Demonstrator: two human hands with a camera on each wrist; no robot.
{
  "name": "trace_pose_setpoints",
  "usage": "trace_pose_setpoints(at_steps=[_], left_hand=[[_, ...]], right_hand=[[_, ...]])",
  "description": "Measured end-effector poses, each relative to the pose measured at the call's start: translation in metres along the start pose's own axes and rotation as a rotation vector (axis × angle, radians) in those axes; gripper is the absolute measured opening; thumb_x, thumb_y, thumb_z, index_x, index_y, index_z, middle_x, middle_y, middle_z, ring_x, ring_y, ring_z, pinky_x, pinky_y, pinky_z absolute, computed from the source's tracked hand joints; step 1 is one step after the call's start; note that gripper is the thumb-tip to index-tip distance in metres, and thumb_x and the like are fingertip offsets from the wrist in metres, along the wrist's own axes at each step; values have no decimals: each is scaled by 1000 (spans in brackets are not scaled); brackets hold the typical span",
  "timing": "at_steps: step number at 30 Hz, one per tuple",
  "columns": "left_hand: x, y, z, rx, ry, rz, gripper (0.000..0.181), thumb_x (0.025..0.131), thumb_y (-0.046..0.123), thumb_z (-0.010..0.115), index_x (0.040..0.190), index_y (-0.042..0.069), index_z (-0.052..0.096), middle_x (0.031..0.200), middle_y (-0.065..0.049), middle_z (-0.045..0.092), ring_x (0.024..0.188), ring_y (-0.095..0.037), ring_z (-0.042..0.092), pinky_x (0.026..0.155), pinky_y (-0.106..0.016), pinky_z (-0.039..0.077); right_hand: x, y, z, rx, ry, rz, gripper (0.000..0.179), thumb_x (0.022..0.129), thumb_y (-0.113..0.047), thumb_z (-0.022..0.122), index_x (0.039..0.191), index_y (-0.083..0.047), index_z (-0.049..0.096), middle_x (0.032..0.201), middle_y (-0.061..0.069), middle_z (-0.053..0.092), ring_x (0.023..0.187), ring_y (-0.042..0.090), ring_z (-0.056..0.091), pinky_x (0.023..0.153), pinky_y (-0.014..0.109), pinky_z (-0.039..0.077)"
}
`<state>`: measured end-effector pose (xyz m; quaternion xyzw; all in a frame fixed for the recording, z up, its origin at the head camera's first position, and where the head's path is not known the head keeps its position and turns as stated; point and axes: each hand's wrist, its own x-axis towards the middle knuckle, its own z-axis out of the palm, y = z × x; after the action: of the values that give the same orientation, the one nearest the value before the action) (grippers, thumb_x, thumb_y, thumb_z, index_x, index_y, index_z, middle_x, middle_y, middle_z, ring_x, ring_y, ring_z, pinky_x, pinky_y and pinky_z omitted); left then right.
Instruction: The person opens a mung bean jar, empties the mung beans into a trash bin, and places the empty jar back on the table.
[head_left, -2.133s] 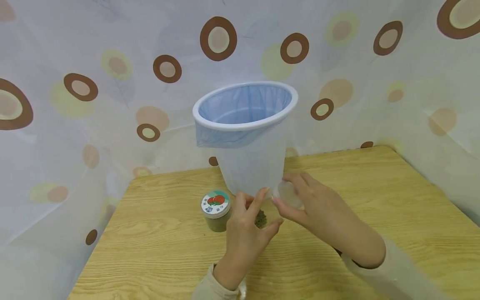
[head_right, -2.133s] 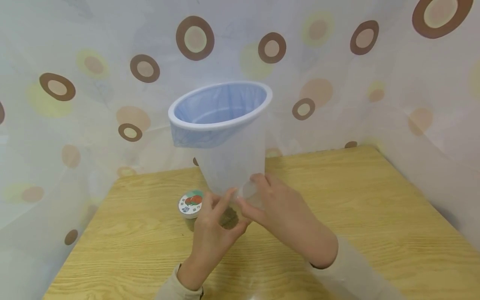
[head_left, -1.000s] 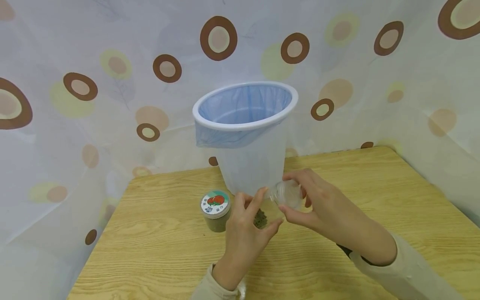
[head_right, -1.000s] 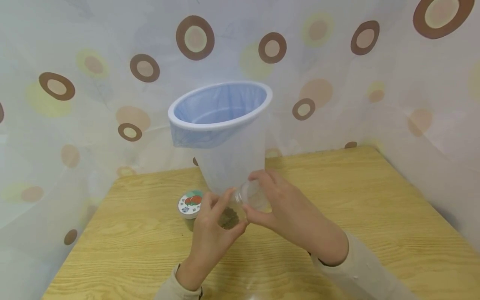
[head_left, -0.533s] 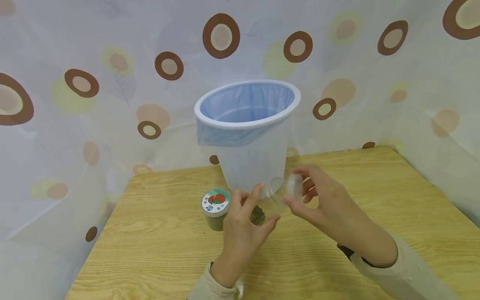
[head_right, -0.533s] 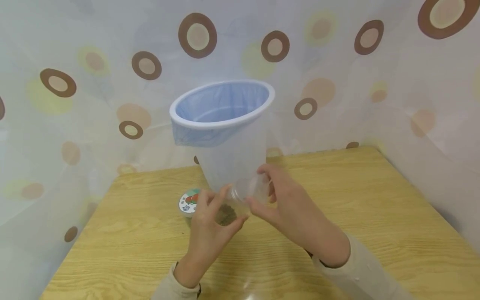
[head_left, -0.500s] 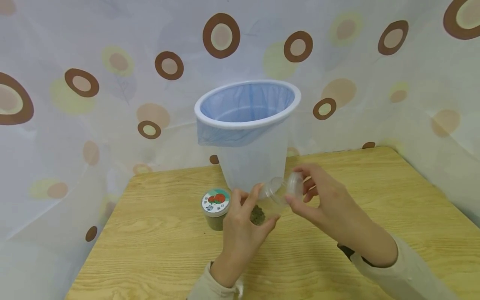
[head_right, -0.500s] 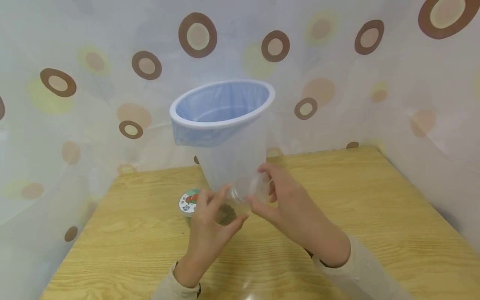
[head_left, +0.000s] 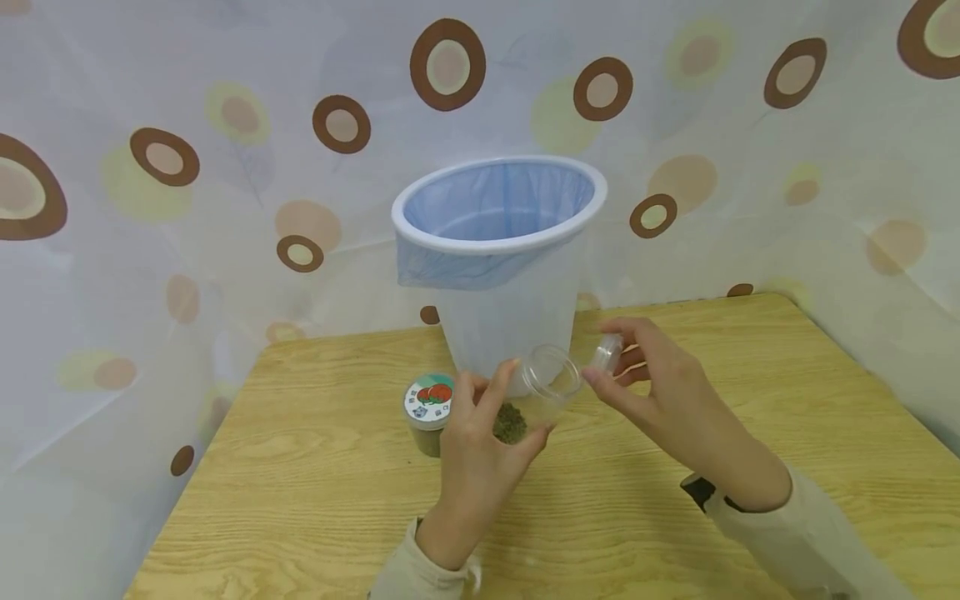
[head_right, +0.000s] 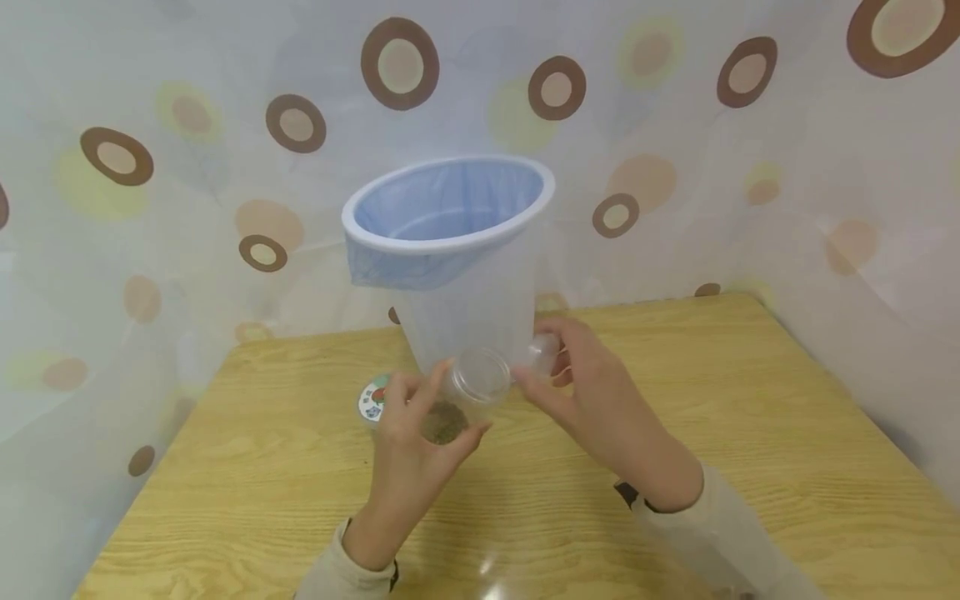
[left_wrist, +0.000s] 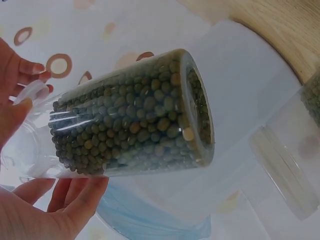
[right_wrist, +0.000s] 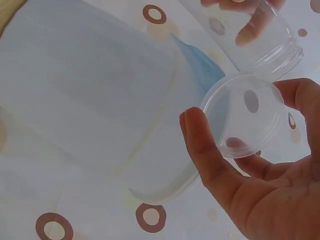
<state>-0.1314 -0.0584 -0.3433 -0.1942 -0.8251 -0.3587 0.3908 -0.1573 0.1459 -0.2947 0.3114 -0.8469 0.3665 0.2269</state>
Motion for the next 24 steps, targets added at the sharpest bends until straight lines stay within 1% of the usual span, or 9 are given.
trace_pose_setpoints(at_steps=[4, 7, 11, 13, 18, 24], left_hand=[[0, -1, 0, 1, 12, 5, 72, 58, 15, 94, 122, 6, 62, 91, -7, 43, 76, -14, 46, 63, -23, 48], [1, 0, -1, 5, 14, 4, 72, 58, 15, 93, 122, 6, 62, 92, -7, 44, 76, -14, 46, 62, -23, 48], [1, 0, -2, 2, 12, 1, 72, 59, 15, 93, 123, 5, 61, 93, -7, 44, 76, -14, 46, 62, -23, 48], [0, 0, -3, 0, 14, 2, 72, 59, 15, 93, 123, 5, 61, 93, -8, 44, 76, -14, 46, 62, -23, 48], [0, -1, -2, -1, 19, 1, 72, 60, 16, 93, 123, 5, 61, 93, -7, 44, 77, -14, 47, 63, -23, 48], [0, -1, -2, -12, 28, 1, 72, 60, 16, 93, 123, 6, 61, 93, -7, 44, 78, -15, 48, 64, -23, 49]], right_hand=[[0, 5, 1, -8, -38, 67, 42, 90, -13, 68, 123, 0, 47, 99, 7, 58, 80, 16, 61, 69, 33, 55], [0, 9, 2, -5, -74, 127, 42, 91, -17, 67, 122, 1, 45, 104, 11, 58, 84, 19, 61, 70, 36, 55], [-1, 14, 2, -12, -114, 187, 43, 93, -24, 65, 122, 0, 44, 111, 15, 57, 88, 22, 59, 72, 38, 53], [-2, 17, 3, -14, -127, 209, 44, 93, -27, 64, 122, 1, 44, 114, 17, 56, 90, 24, 59, 73, 38, 52], [-3, 27, 7, -1, -154, 267, 47, 93, -32, 64, 120, 1, 44, 113, 18, 56, 92, 26, 59, 74, 41, 52], [-4, 39, 12, -10, -178, 313, 50, 92, -35, 65, 118, 2, 44, 114, 20, 57, 90, 29, 62, 74, 42, 53]])
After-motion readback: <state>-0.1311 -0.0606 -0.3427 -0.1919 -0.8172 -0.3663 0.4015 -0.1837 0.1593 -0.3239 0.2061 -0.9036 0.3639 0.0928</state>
